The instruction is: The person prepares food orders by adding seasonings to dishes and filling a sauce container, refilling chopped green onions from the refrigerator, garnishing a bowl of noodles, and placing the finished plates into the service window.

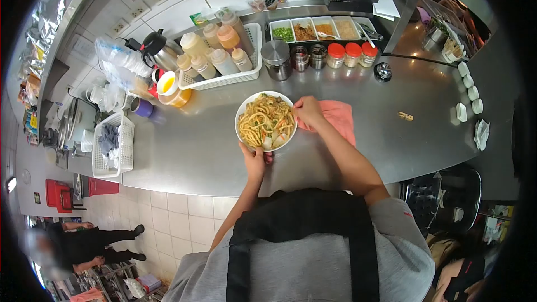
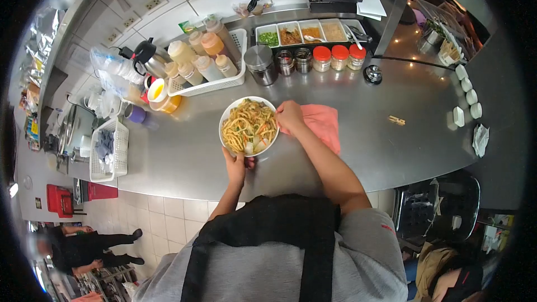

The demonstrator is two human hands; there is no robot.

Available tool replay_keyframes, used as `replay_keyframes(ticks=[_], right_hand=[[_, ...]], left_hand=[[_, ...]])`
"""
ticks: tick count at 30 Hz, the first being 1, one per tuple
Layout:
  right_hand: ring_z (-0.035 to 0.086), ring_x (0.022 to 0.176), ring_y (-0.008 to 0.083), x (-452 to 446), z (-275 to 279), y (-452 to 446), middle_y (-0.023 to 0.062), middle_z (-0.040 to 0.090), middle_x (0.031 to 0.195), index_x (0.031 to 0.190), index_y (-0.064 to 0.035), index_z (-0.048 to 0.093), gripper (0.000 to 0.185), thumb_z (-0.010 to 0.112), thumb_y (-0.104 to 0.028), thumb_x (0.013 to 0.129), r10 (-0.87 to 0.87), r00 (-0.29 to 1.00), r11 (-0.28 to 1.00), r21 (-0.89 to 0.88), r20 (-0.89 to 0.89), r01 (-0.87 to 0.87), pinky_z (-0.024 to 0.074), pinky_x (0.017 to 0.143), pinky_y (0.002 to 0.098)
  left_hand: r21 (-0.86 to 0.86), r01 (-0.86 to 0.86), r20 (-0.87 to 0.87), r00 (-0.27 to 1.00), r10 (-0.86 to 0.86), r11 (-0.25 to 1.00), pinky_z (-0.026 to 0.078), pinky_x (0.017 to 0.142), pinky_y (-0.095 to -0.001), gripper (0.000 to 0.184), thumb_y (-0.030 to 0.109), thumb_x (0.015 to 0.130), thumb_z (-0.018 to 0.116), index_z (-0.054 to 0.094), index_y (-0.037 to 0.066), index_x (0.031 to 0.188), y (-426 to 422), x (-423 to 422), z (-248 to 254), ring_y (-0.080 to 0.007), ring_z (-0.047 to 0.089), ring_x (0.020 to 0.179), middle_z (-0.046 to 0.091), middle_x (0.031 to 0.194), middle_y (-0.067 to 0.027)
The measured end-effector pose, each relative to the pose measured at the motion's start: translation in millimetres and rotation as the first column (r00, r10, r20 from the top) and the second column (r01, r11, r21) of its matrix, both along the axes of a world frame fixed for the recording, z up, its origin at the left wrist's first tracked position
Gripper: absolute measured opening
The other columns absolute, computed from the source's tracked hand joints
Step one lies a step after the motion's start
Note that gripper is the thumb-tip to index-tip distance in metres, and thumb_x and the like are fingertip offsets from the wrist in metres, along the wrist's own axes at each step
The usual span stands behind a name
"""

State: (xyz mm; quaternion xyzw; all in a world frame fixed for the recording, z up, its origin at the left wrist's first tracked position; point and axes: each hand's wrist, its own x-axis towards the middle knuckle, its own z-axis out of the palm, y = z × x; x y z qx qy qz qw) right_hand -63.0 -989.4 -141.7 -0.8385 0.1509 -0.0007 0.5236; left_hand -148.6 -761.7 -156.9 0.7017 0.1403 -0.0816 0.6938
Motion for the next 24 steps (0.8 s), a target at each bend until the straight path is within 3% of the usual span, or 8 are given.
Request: replay_keyframes(ticks=[4, 8, 11, 14, 15, 18, 21, 24], right_hand=[[0.067, 0.060, 0.0172, 36, -7, -15, 0.0116, 0.069, 0.067, 0.079, 0.0007, 0.071, 0.010, 0.070, -0.006, 0.073, 0.190, 0.980, 0.974, -0.110, -0.062, -0.196, 0.0527, 0.058, 0.0303], [0.066, 0.058, 0.0161, 66, -4, -18, 0.0102, 0.069, 0.066, 0.076, -0.0017, 0.072, 0.008, 0.071, -0.005, 0.069, 0.238, 0.961, 0.961, -0.106, -0.142, -0.254, 0.0527, 0.058, 0.0306], [0.066, 0.059, 0.0161, 92, -5, -17, 0.0102, 0.070, 0.068, 0.074, -0.0019, 0.073, 0.009, 0.074, -0.005, 0.065, 0.329, 0.935, 0.910, -0.221, -0.133, -0.352, 0.0526, 0.059, 0.0298], [0.066, 0.059, 0.0162, 110, -2, -14, 0.0093, 0.070, 0.068, 0.074, -0.0028, 0.074, 0.012, 0.076, -0.005, 0.063, 0.347, 0.925, 0.911, -0.181, -0.153, -0.371, 0.0525, 0.058, 0.0296], [0.064, 0.055, 0.0153, 110, -3, -15, 0.0098, 0.069, 0.066, 0.075, -0.0022, 0.073, 0.012, 0.076, -0.004, 0.063, 0.344, 0.933, 0.924, -0.136, -0.109, -0.357, 0.0519, 0.054, 0.0294], [0.063, 0.052, 0.0145, 97, -1, -18, 0.0107, 0.068, 0.065, 0.076, 0.0006, 0.072, 0.012, 0.075, -0.005, 0.066, 0.309, 0.937, 0.950, -0.004, -0.166, -0.314, 0.0509, 0.050, 0.0299], [0.063, 0.052, 0.0143, 75, 0, -20, 0.0110, 0.068, 0.065, 0.077, 0.0030, 0.070, 0.013, 0.075, -0.004, 0.068, 0.234, 0.956, 0.971, -0.010, -0.175, -0.240, 0.0499, 0.048, 0.0304], [0.063, 0.051, 0.0150, 50, -11, -19, 0.0101, 0.068, 0.064, 0.076, 0.0031, 0.070, 0.009, 0.072, -0.003, 0.070, 0.116, 0.993, 0.993, -0.016, -0.027, -0.116, 0.0487, 0.046, 0.0294]], left_hand=[[-0.012, 0.069, 0.003, 0.998, -0.069, 0.998, 0.050, 0.048, -0.0290, 0.083, 0.005, 0.094, 0.045, -0.018, 0.007, 0.149, 13, 12, -9, -0.0169, 0.059, 0.052, 0.063, 0.073, -0.0127], [-0.025, 0.144, 0.010, 0.990, -0.143, 0.989, 0.051, 0.048, -0.0306, 0.076, 0.006, 0.098, 0.043, -0.014, 0.006, 0.149, 22, 21, -9, -0.0194, 0.059, 0.052, 0.063, 0.073, -0.0141], [-0.017, 0.270, 0.051, 0.962, -0.269, 0.963, 0.053, 0.049, -0.0315, 0.077, 0.008, 0.098, 0.044, -0.014, 0.006, 0.149, 37, 38, -12, -0.0194, 0.060, 0.053, 0.063, 0.074, -0.0146], [-0.013, 0.353, -0.037, 0.935, -0.353, 0.936, 0.053, 0.048, -0.0309, 0.084, 0.006, 0.094, 0.046, -0.016, 0.008, 0.150, 58, 64, -11, -0.0188, 0.061, 0.054, 0.064, 0.074, -0.0140], [-0.010, 0.422, -0.010, 0.907, -0.422, 0.907, 0.053, 0.049, -0.0302, 0.079, 0.007, 0.095, 0.046, -0.010, 0.007, 0.151, 67, 73, -6, -0.0184, 0.061, 0.054, 0.063, 0.074, -0.0128], [0.100, 0.422, 0.058, 0.902, -0.428, 0.901, 0.053, 0.051, -0.0282, 0.070, 0.013, 0.098, 0.046, 0.002, 0.005, 0.152, 74, 89, -4, -0.0169, 0.060, 0.055, 0.064, 0.075, -0.0111], [0.041, -0.088, 0.192, 0.978, 0.079, 0.995, 0.053, 0.059, -0.0286, 0.060, 0.026, 0.103, 0.043, 0.014, 0.005, 0.151, 61, 60, -28, -0.0163, 0.060, 0.060, 0.064, 0.079, -0.0122], [-0.089, -0.228, 0.111, 0.965, 0.237, 0.970, 0.053, 0.056, -0.0275, 0.058, 0.028, 0.104, 0.039, 0.014, 0.003, 0.150, 34, 15, -33, -0.0145, 0.059, 0.059, 0.064, 0.084, -0.0113]])
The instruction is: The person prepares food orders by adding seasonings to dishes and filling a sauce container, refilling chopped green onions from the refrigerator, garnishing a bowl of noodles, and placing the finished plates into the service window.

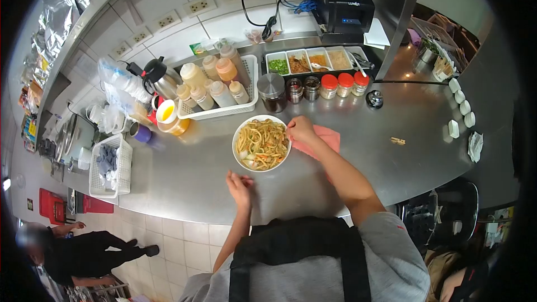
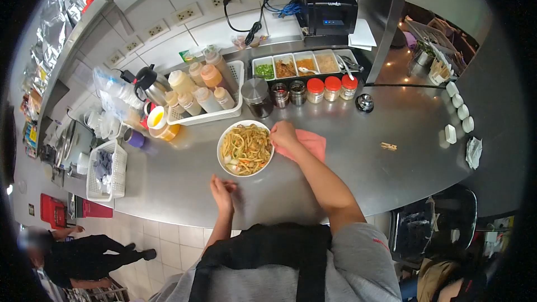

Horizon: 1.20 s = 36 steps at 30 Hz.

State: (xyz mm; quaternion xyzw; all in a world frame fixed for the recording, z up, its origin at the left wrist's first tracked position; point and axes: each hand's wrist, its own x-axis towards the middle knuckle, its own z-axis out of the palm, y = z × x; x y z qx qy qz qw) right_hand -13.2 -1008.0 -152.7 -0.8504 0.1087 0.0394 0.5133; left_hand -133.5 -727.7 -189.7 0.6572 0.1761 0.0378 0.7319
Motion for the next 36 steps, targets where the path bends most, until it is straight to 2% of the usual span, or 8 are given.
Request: replay_keyframes(ticks=[3, 7, 12, 15, 19, 28, 31, 36], right_hand=[[0.064, 0.049, 0.0179, -19, -22, 6, 0.0083, 0.066, 0.056, 0.061, -0.0041, 0.069, 0.007, 0.068, -0.009, 0.066, -0.101, 0.995, 0.971, 0.219, 0.012, 0.096, 0.0518, 0.051, 0.0319], [0.065, 0.051, 0.0188, -33, -15, 9, 0.0099, 0.065, 0.056, 0.060, -0.0052, 0.070, 0.006, 0.070, -0.011, 0.060, -0.084, 0.996, 0.993, 0.084, -0.004, 0.084, 0.0518, 0.052, 0.0326], [0.066, 0.053, 0.0193, -38, -10, 11, 0.0114, 0.067, 0.060, 0.061, -0.0046, 0.070, 0.009, 0.072, -0.013, 0.058, -0.090, 0.995, 0.991, 0.094, -0.035, 0.093, 0.0519, 0.055, 0.0338], [0.065, 0.050, 0.0191, -24, -46, 8, 0.0116, 0.066, 0.059, 0.064, -0.0026, 0.070, 0.008, 0.071, -0.011, 0.063, -0.069, 0.993, 0.990, 0.127, 0.100, 0.056, 0.0504, 0.050, 0.0330], [0.060, 0.043, 0.0173, -28, -9, 9, 0.0105, 0.061, 0.053, 0.067, 0.0006, 0.070, 0.011, 0.062, -0.003, 0.075, -0.090, 0.996, 0.932, 0.354, 0.018, 0.078, 0.0434, 0.036, 0.0313], [0.059, 0.042, 0.0153, -20, 19, 17, 0.0099, 0.063, 0.053, 0.061, -0.0032, 0.070, 0.018, 0.056, -0.002, 0.073, 0.058, 0.997, 0.996, 0.073, -0.058, -0.054, 0.0485, 0.043, 0.0301], [0.058, 0.045, 0.0121, -21, 15, 19, 0.0084, 0.064, 0.057, 0.076, 0.0027, 0.070, 0.009, 0.062, -0.001, 0.079, 0.177, 0.982, 0.984, -0.010, -0.073, -0.178, 0.0452, 0.040, 0.0280], [0.060, 0.046, 0.0165, -27, 28, 27, 0.0093, 0.069, 0.067, 0.069, 0.0004, 0.069, 0.012, 0.057, 0.002, 0.073, 0.179, 0.977, 0.982, 0.079, -0.115, -0.171, 0.0444, 0.039, 0.0316]], left_hand=[[-0.009, 0.196, 0.003, 0.981, -0.196, 0.980, 0.053, 0.056, -0.0288, 0.060, 0.027, 0.105, 0.034, 0.004, 0.005, 0.151, -28, -18, 8, -0.0156, 0.060, 0.060, 0.064, 0.086, -0.0135], [-0.044, 0.280, -0.011, 0.960, -0.280, 0.959, 0.053, 0.056, -0.0308, 0.069, 0.028, 0.105, 0.033, -0.018, 0.016, 0.150, -46, -8, 31, -0.0185, 0.061, 0.060, 0.064, 0.086, -0.0153], [0.031, 0.224, -0.042, 0.974, -0.223, 0.974, 0.050, 0.049, -0.0291, 0.070, 0.020, 0.104, 0.034, -0.019, 0.016, 0.149, -55, -3, 35, -0.0187, 0.059, 0.053, 0.064, 0.075, -0.0134], [-0.005, 0.222, -0.021, 0.975, -0.222, 0.975, 0.048, 0.045, -0.0286, 0.072, 0.014, 0.102, 0.037, -0.018, 0.014, 0.149, -52, 3, 32, -0.0184, 0.057, 0.049, 0.062, 0.071, -0.0133], [0.044, 0.234, -0.045, 0.972, -0.232, 0.971, 0.046, 0.041, -0.0288, 0.075, 0.008, 0.098, 0.040, -0.015, 0.011, 0.150, -40, 11, 28, -0.0180, 0.055, 0.045, 0.061, 0.067, -0.0129], [0.121, 0.410, -0.142, 0.909, -0.393, 0.904, 0.045, 0.040, -0.0270, 0.078, 0.004, 0.094, 0.042, -0.010, 0.005, 0.151, 15, 13, 40, -0.0154, 0.053, 0.043, 0.060, 0.063, -0.0093], [0.154, 0.469, -0.220, 0.874, -0.433, 0.869, 0.046, 0.041, -0.0269, 0.078, 0.004, 0.093, 0.043, -0.009, 0.003, 0.151, 30, 7, 49, -0.0153, 0.053, 0.043, 0.060, 0.062, -0.0083], [0.196, 0.632, -0.251, 0.772, -0.584, 0.750, 0.048, 0.041, -0.0275, 0.077, 0.006, 0.092, 0.044, -0.004, 0.008, 0.153, 66, 15, 46, -0.0152, 0.055, 0.043, 0.059, 0.061, -0.0081]])
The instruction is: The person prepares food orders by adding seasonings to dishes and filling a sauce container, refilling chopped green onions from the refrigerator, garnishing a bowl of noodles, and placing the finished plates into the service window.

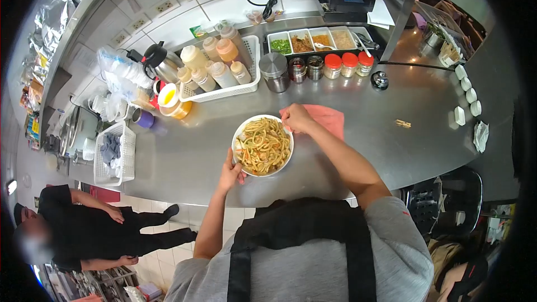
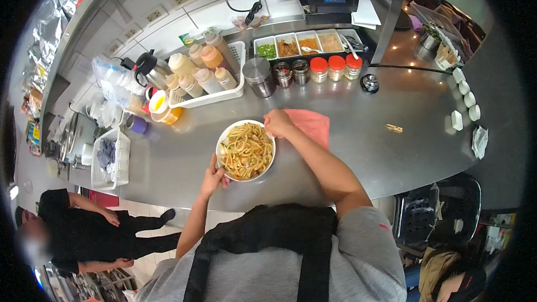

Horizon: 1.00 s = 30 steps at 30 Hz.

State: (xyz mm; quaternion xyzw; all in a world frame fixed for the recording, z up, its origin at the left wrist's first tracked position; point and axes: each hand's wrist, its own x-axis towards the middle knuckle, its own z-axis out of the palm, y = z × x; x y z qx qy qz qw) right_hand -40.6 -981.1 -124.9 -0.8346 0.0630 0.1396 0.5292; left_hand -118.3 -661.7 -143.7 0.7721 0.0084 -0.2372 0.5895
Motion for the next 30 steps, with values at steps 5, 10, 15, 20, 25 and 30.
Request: replay_keyframes(ticks=[5, 10, 15, 20, 25, 30], right_hand=[[0.062, 0.048, 0.0191, 9, -11, 1, 0.0142, 0.071, 0.076, 0.070, 0.0016, 0.068, 0.009, 0.059, 0.002, 0.070, 0.062, 0.997, 0.995, 0.080, -0.055, -0.057, 0.0454, 0.040, 0.0347], [0.062, 0.048, 0.0163, -9, -23, 0, 0.0125, 0.065, 0.061, 0.069, 0.0032, 0.065, 0.008, 0.062, -0.001, 0.075, -0.035, 0.995, 0.995, 0.097, 0.093, 0.025, 0.0460, 0.043, 0.0306], [0.061, 0.048, 0.0159, -41, -30, 14, 0.0096, 0.065, 0.058, 0.073, 0.0030, 0.061, 0.009, 0.062, -0.004, 0.079, -0.180, 0.957, 0.984, 0.059, 0.230, 0.171, 0.0462, 0.046, 0.0302], [0.065, 0.053, 0.0244, -69, -32, 29, 0.0128, 0.065, 0.058, 0.072, -0.0005, 0.062, 0.012, 0.064, -0.012, 0.076, -0.303, 0.920, 0.950, 0.007, 0.250, 0.311, 0.0508, 0.056, 0.0380], [0.065, 0.056, 0.0261, -75, -44, 33, 0.0135, 0.064, 0.058, 0.076, 0.0008, 0.061, 0.015, 0.065, -0.014, 0.077, -0.314, 0.901, 0.941, -0.026, 0.300, 0.336, 0.0508, 0.057, 0.0390], [0.064, 0.051, 0.0224, -70, -47, 26, 0.0125, 0.064, 0.057, 0.076, 0.0014, 0.061, 0.014, 0.064, -0.012, 0.078, -0.370, 0.899, 0.927, 0.148, 0.234, 0.344, 0.0500, 0.052, 0.0363]], left_hand=[[0.111, 0.083, 0.069, 0.993, -0.091, 0.990, 0.049, 0.043, -0.0273, 0.065, 0.011, 0.095, 0.043, 0.014, 0.005, 0.153, 11, 40, 7, -0.0142, 0.056, 0.046, 0.060, 0.065, -0.0073], [-0.162, -0.540, 0.271, 0.780, 0.564, 0.826, 0.049, 0.051, -0.0271, 0.046, 0.029, 0.100, 0.044, 0.040, 0.001, 0.137, -6, 8, -30, -0.0140, 0.058, 0.056, 0.062, 0.072, -0.0081], [-0.340, -0.485, -0.058, 0.866, 0.496, 0.806, 0.054, 0.068, -0.0331, 0.053, 0.035, 0.102, 0.042, 0.027, 0.005, 0.144, -64, -72, -38, -0.0212, 0.064, 0.073, 0.065, 0.096, -0.0170], [-0.439, -0.428, -0.207, 0.904, 0.375, 0.790, 0.055, 0.067, -0.0350, 0.069, 0.028, 0.103, 0.038, -0.015, 0.019, 0.147, -112, -71, -5, -0.0219, 0.065, 0.074, 0.064, 0.103, -0.0206], [-0.372, -0.485, -0.152, 0.873, 0.463, 0.791, 0.054, 0.059, -0.0328, 0.066, 0.023, 0.103, 0.036, -0.016, 0.021, 0.144, -125, -57, -2, -0.0207, 0.064, 0.066, 0.064, 0.096, -0.0193], [-0.343, -0.481, -0.038, 0.866, 0.499, 0.807, 0.052, 0.052, -0.0309, 0.051, 0.024, 0.103, 0.037, 0.003, 0.017, 0.141, -118, -43, -21, -0.0207, 0.063, 0.060, 0.065, 0.086, -0.0161]])
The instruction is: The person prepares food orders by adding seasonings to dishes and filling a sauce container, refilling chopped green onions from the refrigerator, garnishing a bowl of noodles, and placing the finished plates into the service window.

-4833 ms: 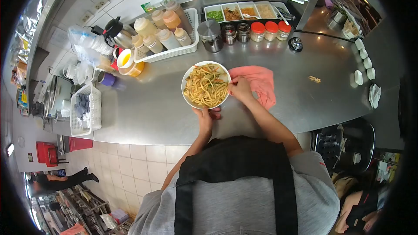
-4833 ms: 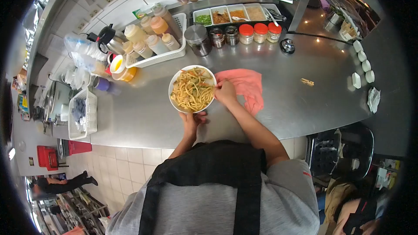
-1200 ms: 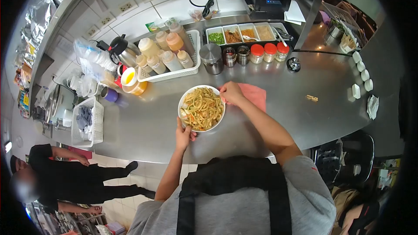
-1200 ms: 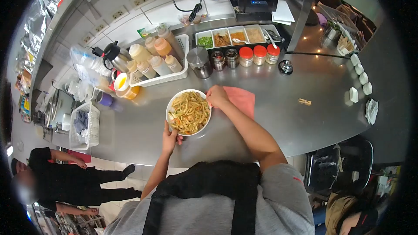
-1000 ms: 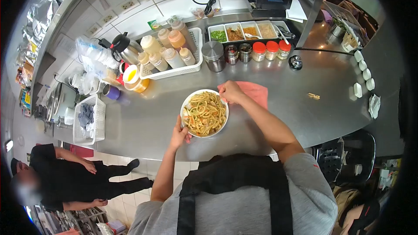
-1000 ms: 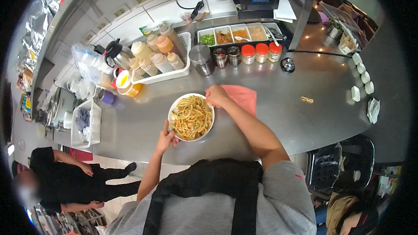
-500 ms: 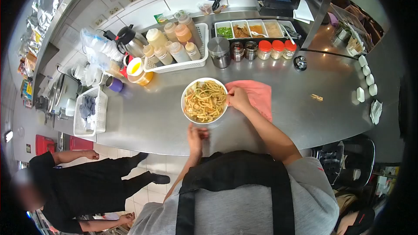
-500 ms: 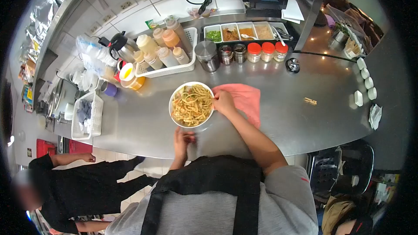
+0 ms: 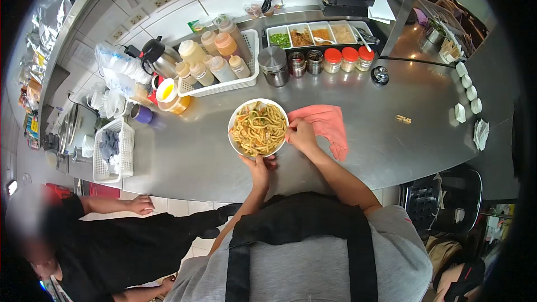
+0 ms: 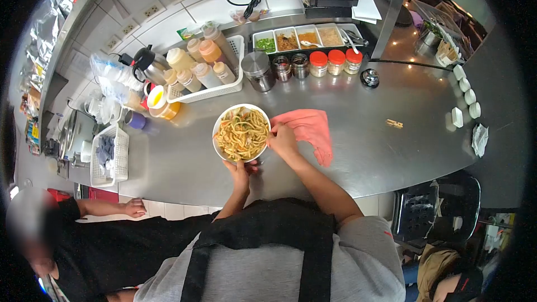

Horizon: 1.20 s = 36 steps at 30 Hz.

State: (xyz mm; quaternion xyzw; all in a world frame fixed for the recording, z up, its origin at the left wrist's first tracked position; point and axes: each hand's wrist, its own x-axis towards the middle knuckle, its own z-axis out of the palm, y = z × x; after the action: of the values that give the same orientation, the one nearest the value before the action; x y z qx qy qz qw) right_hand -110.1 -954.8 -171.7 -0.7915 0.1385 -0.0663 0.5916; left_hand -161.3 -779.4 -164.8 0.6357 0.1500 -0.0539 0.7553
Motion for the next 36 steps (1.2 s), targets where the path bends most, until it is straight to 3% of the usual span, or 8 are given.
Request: replay_keyframes(ticks=[14, 18, 20, 23, 27, 31, 34, 36], right_hand=[[0.064, 0.056, 0.0202, 95, 8, -70, 0.0114, 0.066, 0.064, 0.079, 0.0000, 0.066, 0.007, 0.060, -0.001, 0.080, 0.099, 0.995, 0.995, 0.013, -0.015, -0.099, 0.0498, 0.051, 0.0344], [0.064, 0.073, 0.0297, 71, -15, -103, 0.0148, 0.066, 0.079, 0.081, -0.0050, 0.067, 0.006, 0.062, -0.004, 0.078, -0.011, 0.970, 0.920, -0.376, 0.244, 0.105, 0.0510, 0.070, 0.0420], [0.062, 0.081, 0.0341, 33, -18, -115, 0.0161, 0.065, 0.086, 0.081, -0.0073, 0.067, 0.005, 0.063, -0.006, 0.078, 0.045, 0.996, 0.913, -0.407, 0.083, -0.007, 0.0490, 0.077, 0.0456], [0.064, 0.082, 0.0304, -22, -6, -101, 0.0125, 0.067, 0.091, 0.082, -0.0076, 0.065, 0.013, 0.069, -0.009, 0.069, 0.094, 0.936, 0.760, -0.632, 0.339, 0.153, 0.0504, 0.071, 0.0410], [0.062, 0.095, 0.0339, -69, -20, -65, 0.0141, 0.066, 0.101, 0.092, -0.0062, 0.067, 0.021, 0.065, -0.004, 0.071, 0.273, 0.959, 0.908, -0.348, 0.074, -0.232, 0.0492, 0.086, 0.0400], [0.066, 0.093, 0.0251, -94, -6, -84, 0.0182, 0.069, 0.100, 0.105, -0.0012, 0.066, 0.023, 0.063, -0.010, 0.083, 0.263, 0.965, 0.964, 0.028, -0.014, -0.263, 0.0511, 0.082, 0.0355], [0.067, 0.090, 0.0248, -98, 13, -110, 0.0181, 0.069, 0.098, 0.106, -0.0001, 0.066, 0.023, 0.062, -0.010, 0.086, 0.110, 0.976, 0.993, 0.053, -0.189, -0.102, 0.0514, 0.081, 0.0343], [0.067, 0.087, 0.0250, -96, 36, -128, 0.0176, 0.070, 0.094, 0.107, 0.0007, 0.065, 0.023, 0.061, -0.011, 0.088, 0.048, 0.981, 0.990, -0.125, -0.188, -0.073, 0.0514, 0.081, 0.0338]], left_hand=[[0.068, 0.496, -0.190, 0.858, -0.477, 0.866, 0.057, 0.055, -0.0309, 0.065, 0.019, 0.101, 0.038, -0.006, 0.017, 0.149, 58, 96, 22, -0.0205, 0.066, 0.061, 0.066, 0.078, -0.0149], [0.094, 0.005, -0.048, 0.999, 0.000, 0.996, 0.052, 0.061, -0.0274, 0.037, 0.023, 0.101, 0.048, 0.040, 0.001, 0.129, 51, 62, -3, -0.0150, 0.062, 0.065, 0.065, 0.083, -0.0105], [0.210, -0.024, 0.186, 0.983, -0.015, 0.977, 0.047, 0.057, -0.0245, 0.028, 0.023, 0.098, 0.056, 0.049, 0.002, 0.115, 39, 32, -13, -0.0116, 0.056, 0.062, 0.062, 0.078, -0.0068], [0.377, 0.123, 0.313, 0.916, -0.251, 0.918, 0.044, 0.062, -0.0249, 0.015, 0.015, 0.092, 0.064, 0.060, 0.005, 0.082, 4, -9, 0, -0.0072, 0.050, 0.068, 0.058, 0.075, -0.0001], [0.643, 0.435, 0.464, 0.433, -0.773, 0.630, 0.049, 0.089, -0.0404, 0.021, 0.011, 0.088, 0.063, 0.065, 0.003, 0.108, -42, -14, 24, -0.0311, 0.061, 0.104, 0.065, 0.109, -0.0134], [0.873, 0.382, 0.230, 0.228, -0.946, 0.304, 0.018, 0.116, -0.0494, 0.056, 0.026, 0.090, 0.057, 0.044, 0.010, 0.142, -65, -27, -9, -0.0340, 0.028, 0.141, 0.037, 0.149, -0.0162], [0.974, 0.147, 0.153, 0.128, -0.980, 0.172, 0.018, 0.115, -0.0524, 0.054, 0.030, 0.091, 0.054, 0.046, 0.010, 0.141, -51, -25, -31, -0.0355, 0.027, 0.142, 0.037, 0.149, -0.0160], [0.971, 0.191, 0.085, 0.278, -0.957, 0.142, 0.015, 0.116, -0.0516, 0.053, 0.028, 0.091, 0.053, 0.046, 0.010, 0.141, -14, -27, -34, -0.0360, 0.026, 0.142, 0.035, 0.151, -0.0157]])
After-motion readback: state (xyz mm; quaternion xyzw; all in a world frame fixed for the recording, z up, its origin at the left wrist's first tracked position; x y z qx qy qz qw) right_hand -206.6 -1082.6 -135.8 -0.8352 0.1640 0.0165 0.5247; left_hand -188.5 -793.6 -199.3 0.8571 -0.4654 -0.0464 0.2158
